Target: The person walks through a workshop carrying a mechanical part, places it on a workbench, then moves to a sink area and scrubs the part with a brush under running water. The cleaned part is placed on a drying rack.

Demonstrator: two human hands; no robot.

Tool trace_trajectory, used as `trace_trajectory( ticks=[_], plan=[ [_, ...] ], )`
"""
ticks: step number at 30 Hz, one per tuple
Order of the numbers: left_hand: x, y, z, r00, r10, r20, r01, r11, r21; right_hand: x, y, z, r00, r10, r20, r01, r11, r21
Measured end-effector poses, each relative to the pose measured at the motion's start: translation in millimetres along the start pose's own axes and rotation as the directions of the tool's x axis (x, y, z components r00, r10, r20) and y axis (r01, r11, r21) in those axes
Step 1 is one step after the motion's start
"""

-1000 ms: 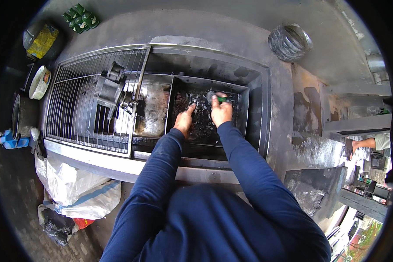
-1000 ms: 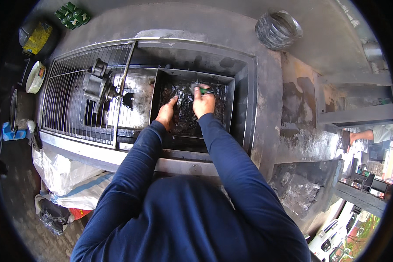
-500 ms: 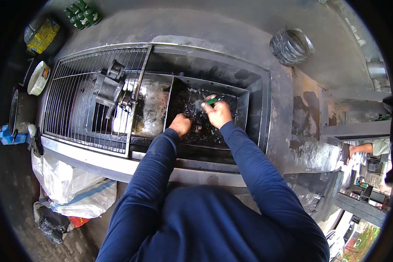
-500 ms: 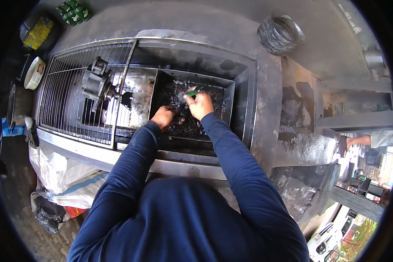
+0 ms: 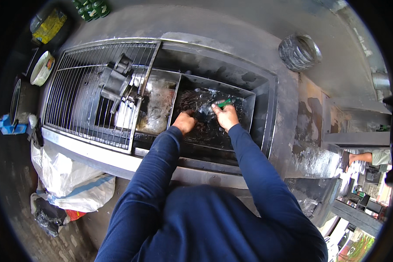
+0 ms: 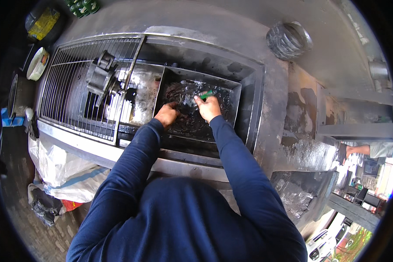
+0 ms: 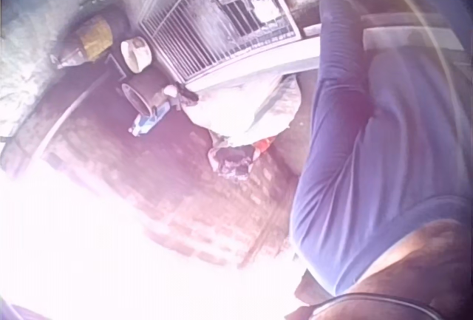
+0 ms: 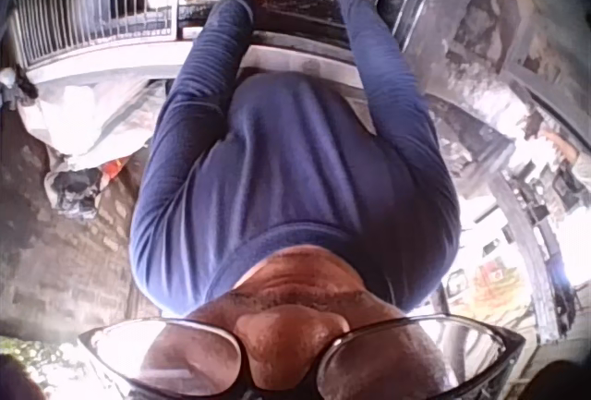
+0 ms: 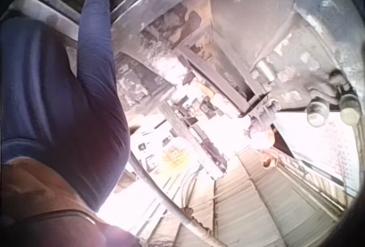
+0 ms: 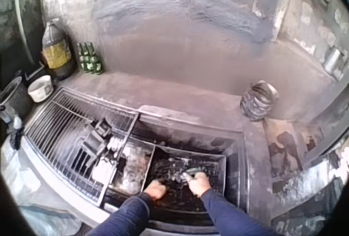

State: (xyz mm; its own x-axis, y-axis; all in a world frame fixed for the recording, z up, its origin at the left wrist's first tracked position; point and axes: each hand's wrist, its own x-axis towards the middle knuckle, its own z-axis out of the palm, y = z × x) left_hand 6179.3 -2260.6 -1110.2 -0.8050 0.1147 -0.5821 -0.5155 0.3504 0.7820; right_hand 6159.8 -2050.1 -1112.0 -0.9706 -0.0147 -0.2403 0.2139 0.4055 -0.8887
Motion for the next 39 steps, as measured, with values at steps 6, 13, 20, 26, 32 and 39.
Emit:
trace_trajectory(
  ticks=[6, 13, 20, 26, 32, 39],
  plan=[
    [5, -1, 5, 0.940, 0.142, 0.309, 0.039, 0.859, -0.511, -25, -70, -6, 0.978, -0.017, 0.209, 0.022, 0.999, -0.024],
    [8, 2, 1, 0.956, 0.040, 0.290, 0.136, 0.817, -0.560, -8, -20, -11, 0.937, -0.329, 0.116, 0.341, 0.934, -0.107],
    [4, 1, 3, 0.969, -0.059, 0.238, 0.210, 0.704, -0.678, 6, 52, 12, 0.871, 0.479, -0.111, -0.407, 0.829, 0.384],
    [19, -15, 9, 0.989, -0.086, 0.117, 0.117, 0.953, -0.281, -12, -35, 15, 0.945, -0.321, 0.067, 0.316, 0.946, 0.078],
    [10, -16, 25, 0.979, 0.195, 0.056, -0.194, 0.981, -0.017, 10, -55, 2, 0.915, -0.363, 0.177, 0.381, 0.921, -0.082],
    [27, -30, 15, 0.986, 0.132, 0.099, -0.092, 0.940, -0.329, 37, 37, -9, 0.839, 0.123, -0.530, -0.186, 0.980, -0.068]
  ],
)
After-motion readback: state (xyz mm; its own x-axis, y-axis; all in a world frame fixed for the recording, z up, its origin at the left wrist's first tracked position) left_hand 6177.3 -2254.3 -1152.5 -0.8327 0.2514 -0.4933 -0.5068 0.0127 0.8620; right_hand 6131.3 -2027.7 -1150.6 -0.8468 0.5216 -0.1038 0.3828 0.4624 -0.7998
